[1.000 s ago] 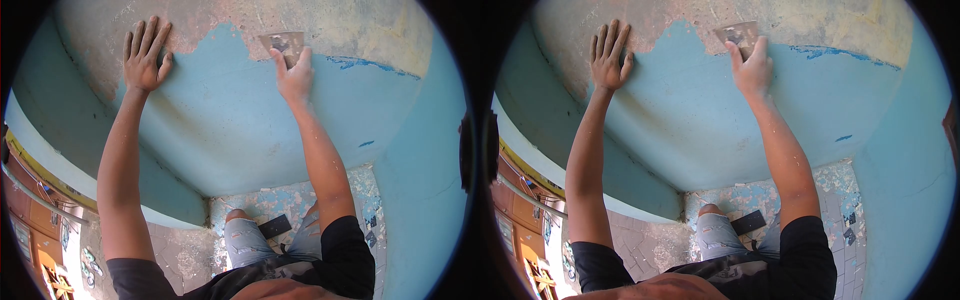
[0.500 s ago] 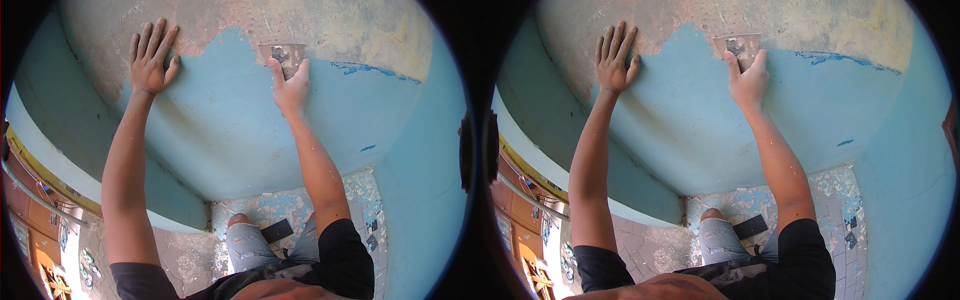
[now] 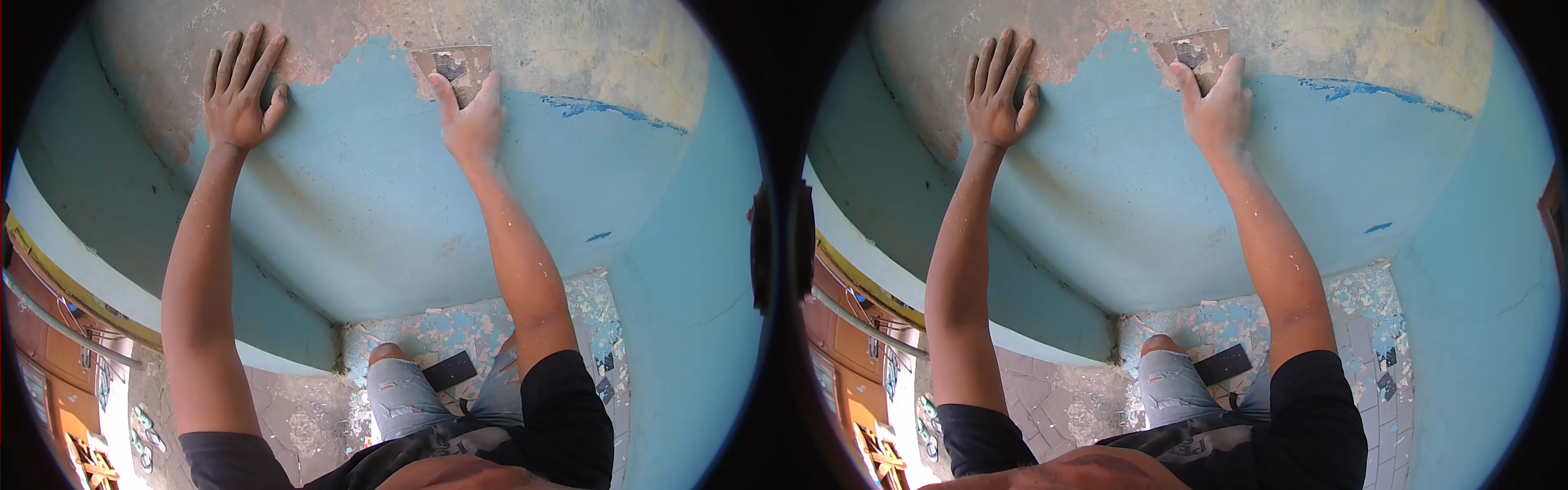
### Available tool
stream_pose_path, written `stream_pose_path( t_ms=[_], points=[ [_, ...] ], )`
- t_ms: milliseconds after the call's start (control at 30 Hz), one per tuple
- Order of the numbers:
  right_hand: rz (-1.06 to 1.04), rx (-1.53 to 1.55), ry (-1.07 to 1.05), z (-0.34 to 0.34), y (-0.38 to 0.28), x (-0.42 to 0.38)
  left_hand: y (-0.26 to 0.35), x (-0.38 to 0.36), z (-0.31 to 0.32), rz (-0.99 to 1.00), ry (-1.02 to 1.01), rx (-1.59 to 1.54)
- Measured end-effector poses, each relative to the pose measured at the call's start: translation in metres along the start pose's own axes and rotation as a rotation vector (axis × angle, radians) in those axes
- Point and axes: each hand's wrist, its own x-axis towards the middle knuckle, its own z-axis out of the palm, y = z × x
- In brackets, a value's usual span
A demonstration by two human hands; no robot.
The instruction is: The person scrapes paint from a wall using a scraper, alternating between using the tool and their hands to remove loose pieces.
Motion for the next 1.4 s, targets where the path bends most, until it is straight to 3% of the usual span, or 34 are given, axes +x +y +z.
stream_pose_path(
  t_ms=[133,233,300,400,600,633,700,733,833,1000,1033,1100,1200,1400],
  points=[
    [0.057,0.025,0.050,-0.006,0.001,0.006,0.002,0.000,0.001,0.007,0.021,-0.008],
    [-0.048,-0.014,0.076,-0.008,0.001,0.005,0.000,0.001,-0.001,-0.003,0.008,-0.003],
    [0.181,-0.088,-0.256,-0.025,-0.004,-0.001,0.001,0.000,-0.001,-0.010,-0.011,0.005],
    [0.278,0.072,-0.301,-0.043,-0.016,-0.011,0.001,-0.001,0.000,-0.015,-0.004,-0.001],
    [0.466,-0.058,-0.501,-0.059,-0.021,-0.006,0.000,-0.001,0.003,-0.003,0.042,-0.009],
    [0.475,-0.065,-0.503,-0.049,-0.012,-0.005,0.000,0.003,0.003,0.046,0.114,-0.037],
    [0.166,-0.092,-0.326,-0.021,0.011,-0.003,-0.004,0.002,0.000,0.024,0.021,-0.001],
    [0.188,-0.102,-0.333,-0.024,-0.005,-0.002,-0.004,0.000,-0.001,0.013,-0.075,0.039],
    [0.312,0.009,-0.407,-0.035,-0.030,0.007,-0.003,-0.001,0.003,0.007,-0.088,0.028],
    [0.107,-0.217,-0.329,-0.037,0.007,-0.001,-0.002,-0.003,0.001,-0.007,-0.106,0.043],
    [0.112,-0.226,-0.325,-0.043,-0.007,0.003,-0.003,-0.002,0.005,-0.005,-0.104,0.033],
    [0.349,-0.190,-0.497,-0.054,-0.033,0.011,-0.005,-0.001,0.007,0.042,-0.010,0.026],
    [0.399,-0.202,-0.502,-0.063,-0.035,0.002,-0.004,-0.003,-0.001,0.005,-0.115,0.017],
    [0.374,-0.005,-0.433,-0.031,-0.050,0.016,-0.003,-0.004,0.003,0.002,-0.087,0.010]
  ],
)
